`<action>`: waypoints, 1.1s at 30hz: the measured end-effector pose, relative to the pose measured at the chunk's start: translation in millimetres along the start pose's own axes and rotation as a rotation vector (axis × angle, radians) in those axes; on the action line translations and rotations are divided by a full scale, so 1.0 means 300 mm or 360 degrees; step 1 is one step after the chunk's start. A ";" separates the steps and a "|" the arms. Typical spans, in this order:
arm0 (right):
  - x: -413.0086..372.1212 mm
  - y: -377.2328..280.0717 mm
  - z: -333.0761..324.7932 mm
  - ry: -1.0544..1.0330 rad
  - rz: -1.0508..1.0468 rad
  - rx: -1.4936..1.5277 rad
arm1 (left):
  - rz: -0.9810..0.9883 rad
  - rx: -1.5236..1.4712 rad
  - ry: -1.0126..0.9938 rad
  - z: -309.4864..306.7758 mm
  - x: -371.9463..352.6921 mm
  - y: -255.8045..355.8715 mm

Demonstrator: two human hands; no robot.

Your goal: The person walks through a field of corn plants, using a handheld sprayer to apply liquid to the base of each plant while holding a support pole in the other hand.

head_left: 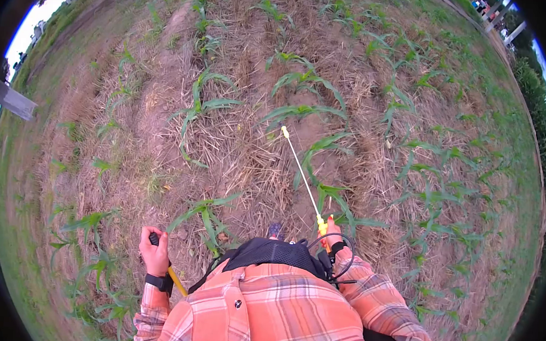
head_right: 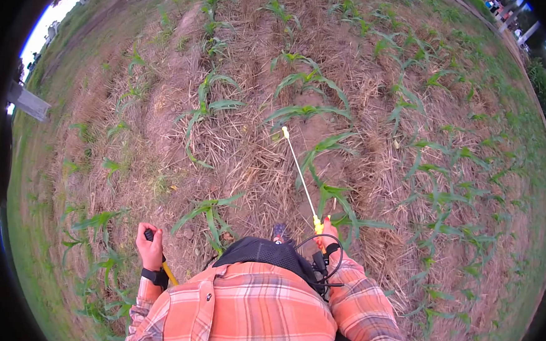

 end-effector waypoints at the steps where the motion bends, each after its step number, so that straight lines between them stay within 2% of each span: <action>1: 0.015 -0.009 -0.018 0.0006 0.0004 0.0004 | -0.0033 -0.0017 -0.0017 0.016 0.016 -0.001; 5: 0.058 -0.057 -0.136 0.0221 -0.0128 0.0175 | -0.0138 -0.0067 -0.0047 0.039 0.071 -0.043; 7: 0.070 -0.078 -0.145 0.0149 -0.0095 0.0357 | -0.0152 -0.0086 -0.0049 0.044 0.104 -0.046; 11: 0.085 -0.170 -0.149 0.0213 -0.0214 0.0377 | -0.0158 -0.0055 -0.0075 0.068 0.207 -0.075; 16: 0.121 -0.256 -0.092 0.0355 -0.0188 0.0341 | -0.0081 -0.0100 -0.0132 0.086 0.403 -0.077; 19: 0.127 -0.343 0.010 0.0401 -0.0083 0.0347 | -0.0102 -0.0110 -0.0109 0.053 0.505 -0.056; 22: 0.136 -0.461 0.138 0.0353 -0.0147 0.0268 | -0.0225 -0.0204 -0.0076 -0.005 0.580 -0.136; 25: 0.149 -0.562 0.263 0.0352 -0.0136 0.0204 | -0.0211 -0.0194 -0.0026 -0.067 0.647 -0.150; 33: 0.132 -0.794 0.663 -0.0150 -0.0163 -0.0102 | -0.0257 -0.0176 0.0004 -0.121 0.757 -0.182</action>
Point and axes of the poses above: each hand's wrist, its own x-axis towards the middle knuckle, its own z-axis out of the palm, y = z × x, the point moved 10 cm from there along x, towards the middle knuckle, and after that the axes turned 4 degrees about -y, right-handed, at the moved point
